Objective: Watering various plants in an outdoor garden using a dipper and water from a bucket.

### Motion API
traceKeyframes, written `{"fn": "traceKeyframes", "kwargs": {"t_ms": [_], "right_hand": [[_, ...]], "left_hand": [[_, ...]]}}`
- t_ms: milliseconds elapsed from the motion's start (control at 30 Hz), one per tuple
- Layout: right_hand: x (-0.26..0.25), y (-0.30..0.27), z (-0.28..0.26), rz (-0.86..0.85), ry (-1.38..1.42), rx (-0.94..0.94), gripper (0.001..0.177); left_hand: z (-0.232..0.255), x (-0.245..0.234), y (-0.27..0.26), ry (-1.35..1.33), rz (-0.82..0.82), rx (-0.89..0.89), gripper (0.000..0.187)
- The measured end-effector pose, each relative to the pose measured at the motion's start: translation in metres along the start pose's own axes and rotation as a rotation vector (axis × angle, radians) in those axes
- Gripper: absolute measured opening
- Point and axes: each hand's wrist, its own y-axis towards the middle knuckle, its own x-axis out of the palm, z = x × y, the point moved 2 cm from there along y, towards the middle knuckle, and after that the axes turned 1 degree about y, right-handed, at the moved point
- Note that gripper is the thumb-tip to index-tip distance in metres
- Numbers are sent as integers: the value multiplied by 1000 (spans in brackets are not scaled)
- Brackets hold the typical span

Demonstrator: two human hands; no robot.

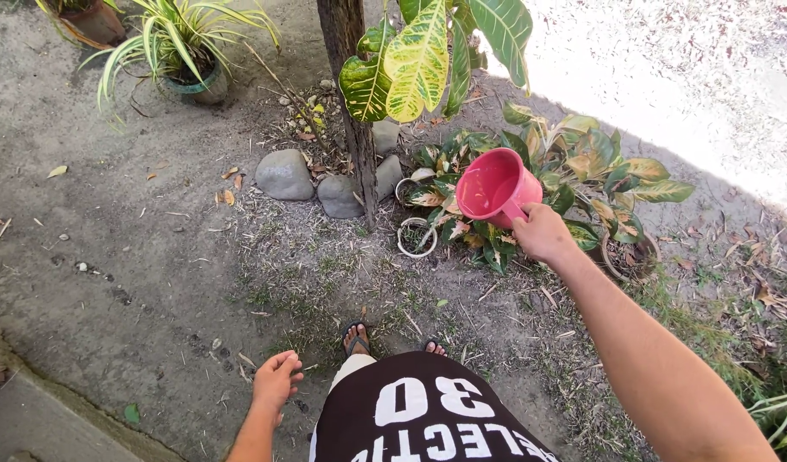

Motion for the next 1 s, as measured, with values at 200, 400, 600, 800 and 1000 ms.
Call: {"fn": "traceKeyframes", "kwargs": {"t_ms": [200, 400, 600, 800, 1000], "right_hand": [[-5, 0, -3, -9, 205, 62, 25], [-10, 5, -5, -70, 806, 236, 15], [-21, 12, -14, -34, 858, 267, 17], [-29, 23, -23, -47, 798, 250, 18], [-22, 63, -16, -77, 861, 205, 15]], "left_hand": [[1, 0, 0, 1, 0, 0, 33], [-2, -1, 1, -9, 7, -1, 33], [-7, -3, 2, -29, 20, -17, 33], [-7, -4, 6, -52, 27, -31, 32], [-11, -3, 19, -45, 22, -32, 33]]}}
